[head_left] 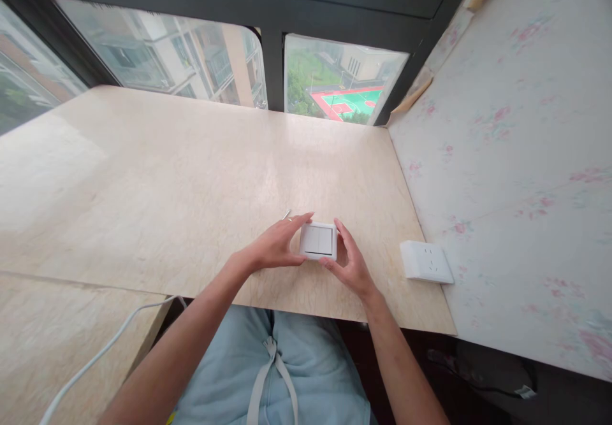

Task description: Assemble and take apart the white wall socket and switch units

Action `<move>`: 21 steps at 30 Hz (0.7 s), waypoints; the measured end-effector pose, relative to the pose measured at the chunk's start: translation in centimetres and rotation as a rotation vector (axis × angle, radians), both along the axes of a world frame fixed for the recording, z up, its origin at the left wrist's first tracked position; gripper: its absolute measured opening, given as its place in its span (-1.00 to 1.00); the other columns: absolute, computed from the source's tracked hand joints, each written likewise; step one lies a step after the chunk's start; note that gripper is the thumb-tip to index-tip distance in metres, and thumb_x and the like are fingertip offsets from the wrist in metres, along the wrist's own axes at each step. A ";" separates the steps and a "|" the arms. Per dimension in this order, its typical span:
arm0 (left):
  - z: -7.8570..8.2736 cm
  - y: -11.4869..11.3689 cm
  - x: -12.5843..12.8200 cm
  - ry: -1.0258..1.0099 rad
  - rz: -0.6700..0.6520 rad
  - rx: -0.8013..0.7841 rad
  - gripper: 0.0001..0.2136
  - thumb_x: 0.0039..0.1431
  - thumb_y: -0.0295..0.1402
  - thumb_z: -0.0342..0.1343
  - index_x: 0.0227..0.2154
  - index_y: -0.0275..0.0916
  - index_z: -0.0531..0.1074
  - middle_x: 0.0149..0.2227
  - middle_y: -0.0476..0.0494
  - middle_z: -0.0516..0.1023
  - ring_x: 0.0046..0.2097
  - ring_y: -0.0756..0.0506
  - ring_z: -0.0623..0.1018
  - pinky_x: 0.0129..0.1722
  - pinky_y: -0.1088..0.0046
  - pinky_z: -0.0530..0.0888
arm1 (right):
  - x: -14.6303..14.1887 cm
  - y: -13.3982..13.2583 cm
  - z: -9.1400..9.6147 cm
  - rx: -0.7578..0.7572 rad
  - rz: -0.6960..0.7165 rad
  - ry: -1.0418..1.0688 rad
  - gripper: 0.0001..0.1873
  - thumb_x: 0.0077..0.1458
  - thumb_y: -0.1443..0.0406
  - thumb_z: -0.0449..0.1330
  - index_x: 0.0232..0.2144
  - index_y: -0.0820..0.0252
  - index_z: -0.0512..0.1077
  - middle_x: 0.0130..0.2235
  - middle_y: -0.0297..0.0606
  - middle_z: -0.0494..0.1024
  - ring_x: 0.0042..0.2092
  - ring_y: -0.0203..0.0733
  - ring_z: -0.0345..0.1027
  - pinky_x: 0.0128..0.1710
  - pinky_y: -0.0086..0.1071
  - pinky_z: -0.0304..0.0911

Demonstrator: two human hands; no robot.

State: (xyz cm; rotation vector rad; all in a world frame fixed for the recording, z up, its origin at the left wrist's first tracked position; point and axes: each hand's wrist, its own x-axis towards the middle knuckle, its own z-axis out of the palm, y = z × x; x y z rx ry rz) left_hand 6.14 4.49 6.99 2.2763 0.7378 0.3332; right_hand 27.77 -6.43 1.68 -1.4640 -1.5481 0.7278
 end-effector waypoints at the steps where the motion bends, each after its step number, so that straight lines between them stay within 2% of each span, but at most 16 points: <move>1: -0.1 0.0 0.0 -0.006 -0.004 0.002 -0.13 0.01 -0.25 0.29 0.34 -0.10 -0.05 0.29 -0.27 0.26 0.30 -0.30 0.27 0.24 0.01 0.25 | 0.0 0.0 0.1 -0.001 -0.003 -0.003 -0.09 0.09 0.05 0.28 0.37 -0.04 -0.06 0.39 -0.16 0.06 0.38 0.04 -0.04 0.34 0.04 -0.02; 10: -0.7 0.1 -0.2 -0.032 0.024 -0.027 -0.24 0.03 -0.25 0.28 0.29 -0.13 0.11 0.31 -0.26 0.23 0.29 -0.29 0.31 0.24 0.04 0.29 | 0.2 0.2 -0.1 0.013 -0.003 -0.058 -0.14 0.11 0.06 0.27 0.36 -0.05 0.00 0.36 -0.18 0.14 0.37 0.05 0.00 0.33 0.07 -0.01; 16: -1.0 -0.2 -0.4 -0.057 0.033 -0.101 -0.25 0.06 -0.24 0.25 0.30 -0.15 0.10 0.33 -0.27 0.20 0.32 -0.26 0.27 0.27 0.04 0.25 | 0.3 0.3 -0.2 0.015 0.030 -0.132 -0.13 0.16 0.05 0.22 0.38 -0.05 -0.10 0.39 -0.19 0.07 0.39 0.04 -0.07 0.35 0.08 -0.07; 21: -1.8 -0.7 -0.4 -0.139 0.064 -0.159 -0.26 0.08 -0.25 0.24 0.30 -0.13 0.09 0.35 -0.25 0.17 0.33 -0.24 0.24 0.28 0.04 0.25 | 0.2 0.3 -0.4 0.022 0.069 -0.166 -0.16 0.21 0.07 0.17 0.39 -0.04 -0.15 0.43 -0.22 -0.11 0.41 0.02 -0.19 0.36 0.08 -0.11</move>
